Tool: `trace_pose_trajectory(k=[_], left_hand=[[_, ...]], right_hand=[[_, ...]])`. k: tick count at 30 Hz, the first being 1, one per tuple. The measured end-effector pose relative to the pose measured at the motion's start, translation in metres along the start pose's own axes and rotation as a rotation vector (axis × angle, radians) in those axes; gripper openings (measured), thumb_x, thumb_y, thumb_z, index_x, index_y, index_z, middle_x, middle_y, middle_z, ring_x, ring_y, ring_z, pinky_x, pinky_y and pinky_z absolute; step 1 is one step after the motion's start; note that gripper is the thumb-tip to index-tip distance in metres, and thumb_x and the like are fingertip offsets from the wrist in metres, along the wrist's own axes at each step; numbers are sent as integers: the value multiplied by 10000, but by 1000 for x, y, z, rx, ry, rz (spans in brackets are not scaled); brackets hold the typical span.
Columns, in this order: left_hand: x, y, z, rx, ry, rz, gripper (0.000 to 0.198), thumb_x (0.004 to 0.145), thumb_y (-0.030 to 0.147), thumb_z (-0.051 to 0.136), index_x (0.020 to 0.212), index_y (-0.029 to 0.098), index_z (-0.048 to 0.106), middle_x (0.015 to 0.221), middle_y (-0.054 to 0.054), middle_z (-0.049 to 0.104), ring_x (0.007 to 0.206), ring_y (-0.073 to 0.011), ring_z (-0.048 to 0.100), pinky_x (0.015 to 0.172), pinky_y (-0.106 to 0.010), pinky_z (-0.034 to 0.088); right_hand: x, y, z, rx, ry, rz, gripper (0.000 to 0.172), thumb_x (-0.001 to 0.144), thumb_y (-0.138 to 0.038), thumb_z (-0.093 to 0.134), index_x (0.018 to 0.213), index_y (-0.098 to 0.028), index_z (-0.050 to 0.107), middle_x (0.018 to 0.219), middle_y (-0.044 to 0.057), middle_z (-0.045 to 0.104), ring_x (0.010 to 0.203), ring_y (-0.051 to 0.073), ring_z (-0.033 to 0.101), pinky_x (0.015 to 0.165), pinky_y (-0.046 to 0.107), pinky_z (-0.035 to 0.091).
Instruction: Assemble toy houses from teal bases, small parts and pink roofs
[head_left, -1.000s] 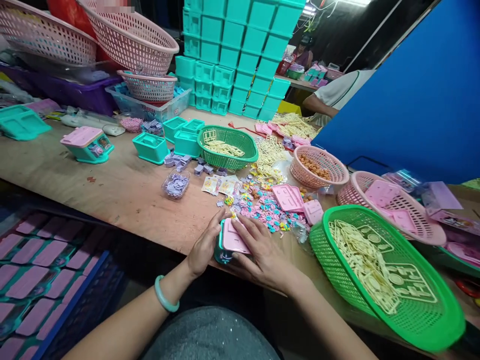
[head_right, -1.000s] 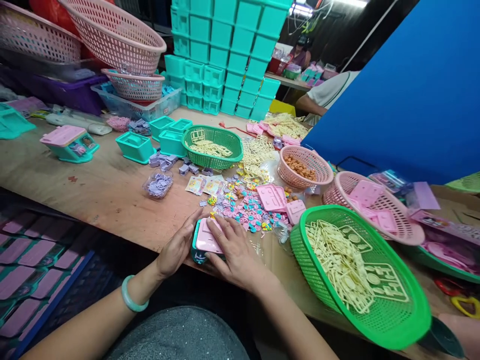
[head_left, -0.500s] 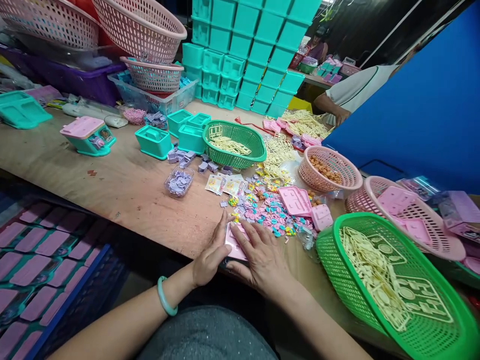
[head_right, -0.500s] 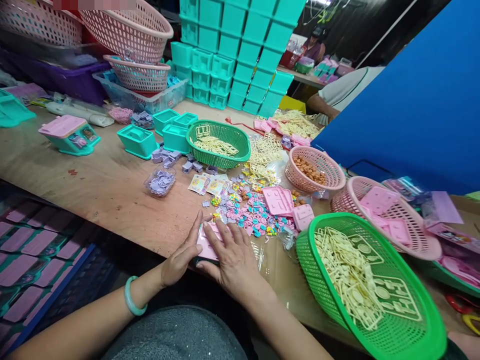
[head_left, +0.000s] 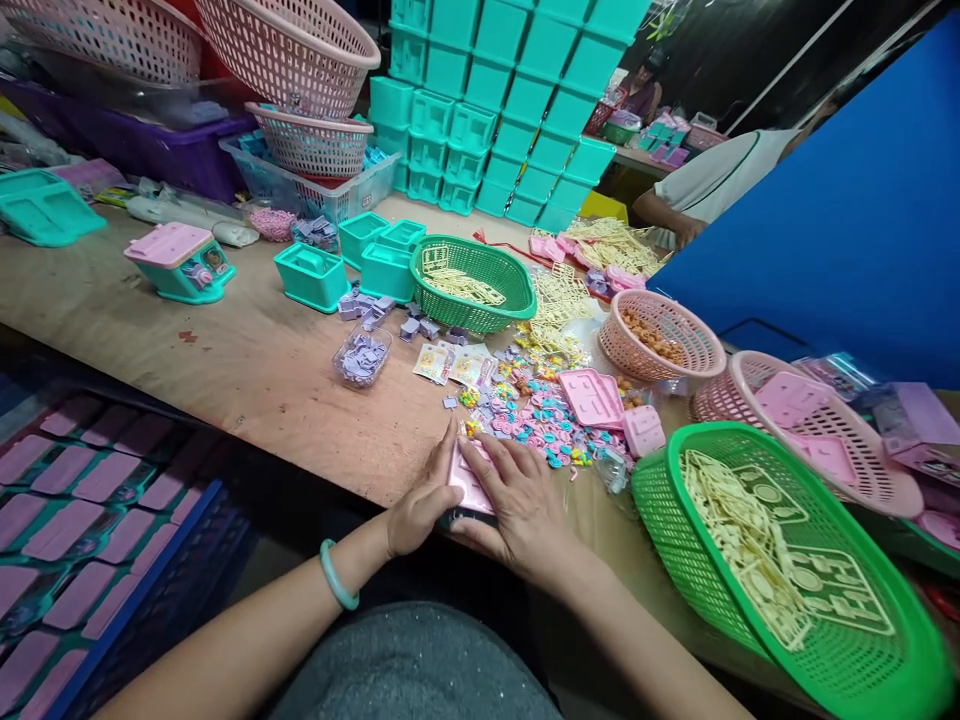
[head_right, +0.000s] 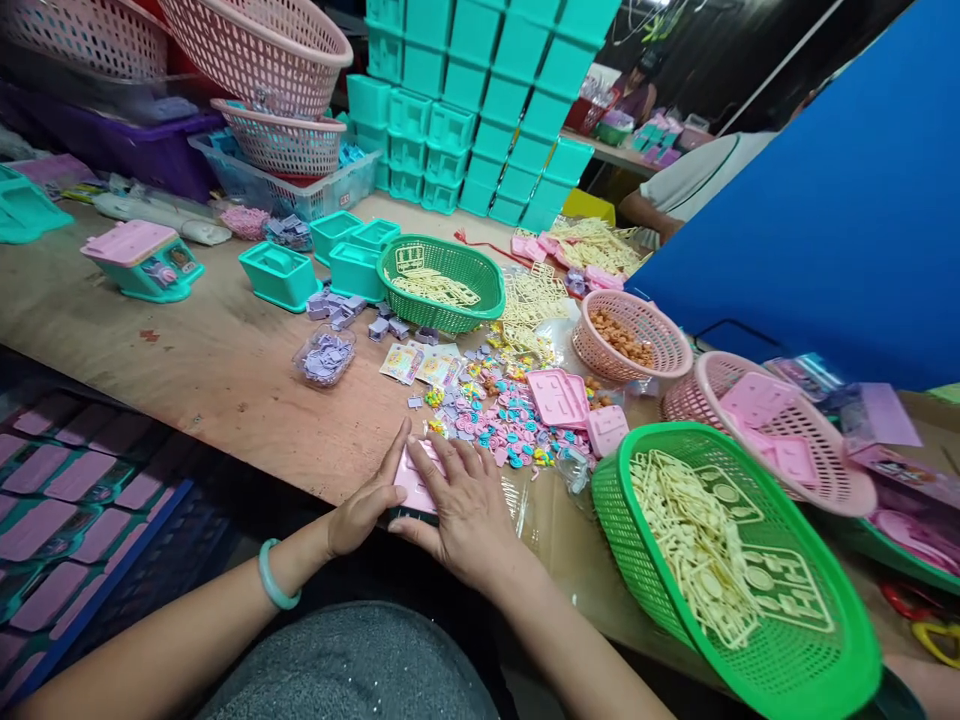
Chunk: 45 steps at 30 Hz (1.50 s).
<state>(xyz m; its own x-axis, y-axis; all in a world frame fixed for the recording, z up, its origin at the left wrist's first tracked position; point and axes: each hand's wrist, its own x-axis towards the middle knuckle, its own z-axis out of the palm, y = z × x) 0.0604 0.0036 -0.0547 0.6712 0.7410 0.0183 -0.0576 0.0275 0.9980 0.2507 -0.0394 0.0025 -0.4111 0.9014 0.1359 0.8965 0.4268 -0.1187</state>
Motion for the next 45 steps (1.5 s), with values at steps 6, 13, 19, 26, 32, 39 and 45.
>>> trace_pose_trajectory(k=[6,13,19,26,32,39,45], left_hand=[[3,0,-22,80,-37,96,914,912,414,610,1628,280,58,1724,-80,56,1575,-314,79,1267,-533,37],[11,36,-33,-87,19,-32,816,769,444,814,1491,282,470,1504,-143,537,1313,-348,570,1099,-515,442],[-10,63,-36,-335,187,-239,668,845,561,708,1428,306,505,1340,-122,653,1121,-284,692,866,-400,575],[-42,81,-54,-79,79,-125,1074,555,334,963,1436,305,349,1491,-149,497,1315,-348,560,1012,-450,515],[-68,92,-96,392,350,22,979,560,225,904,1361,298,345,1471,-139,449,1297,-355,554,1043,-516,509],[-96,55,-260,1098,1059,103,831,647,243,818,1344,215,368,1561,-197,274,1487,-405,323,1196,-570,331],[-62,54,-311,1228,1205,18,1009,681,301,834,1506,161,271,1671,-293,39,1540,-490,-28,1176,-736,72]], right_hand=[[-16,15,4,248,176,-3,555,1071,-428,288,1612,-366,181,1673,34,243,1528,292,223,1219,579,228],[-21,31,-6,877,127,182,601,1012,-566,432,1573,-413,283,1690,39,201,1516,299,296,1197,572,307],[-10,20,-6,1115,30,190,1154,724,-553,834,1607,-393,109,1674,110,197,1455,328,404,1121,531,428],[30,-8,11,1186,62,198,1203,632,-484,902,1581,-312,184,1432,122,536,1165,278,653,1019,447,530],[91,-37,23,1077,25,27,1108,763,-415,825,1594,-339,97,1511,155,465,1229,300,627,1019,496,528],[123,-57,46,707,-68,-96,941,860,-196,637,1623,-342,106,1706,65,116,1562,279,150,1241,527,264],[139,-51,35,607,-112,-173,626,883,-191,600,1496,-234,481,1557,134,464,1432,308,454,1172,515,417]])
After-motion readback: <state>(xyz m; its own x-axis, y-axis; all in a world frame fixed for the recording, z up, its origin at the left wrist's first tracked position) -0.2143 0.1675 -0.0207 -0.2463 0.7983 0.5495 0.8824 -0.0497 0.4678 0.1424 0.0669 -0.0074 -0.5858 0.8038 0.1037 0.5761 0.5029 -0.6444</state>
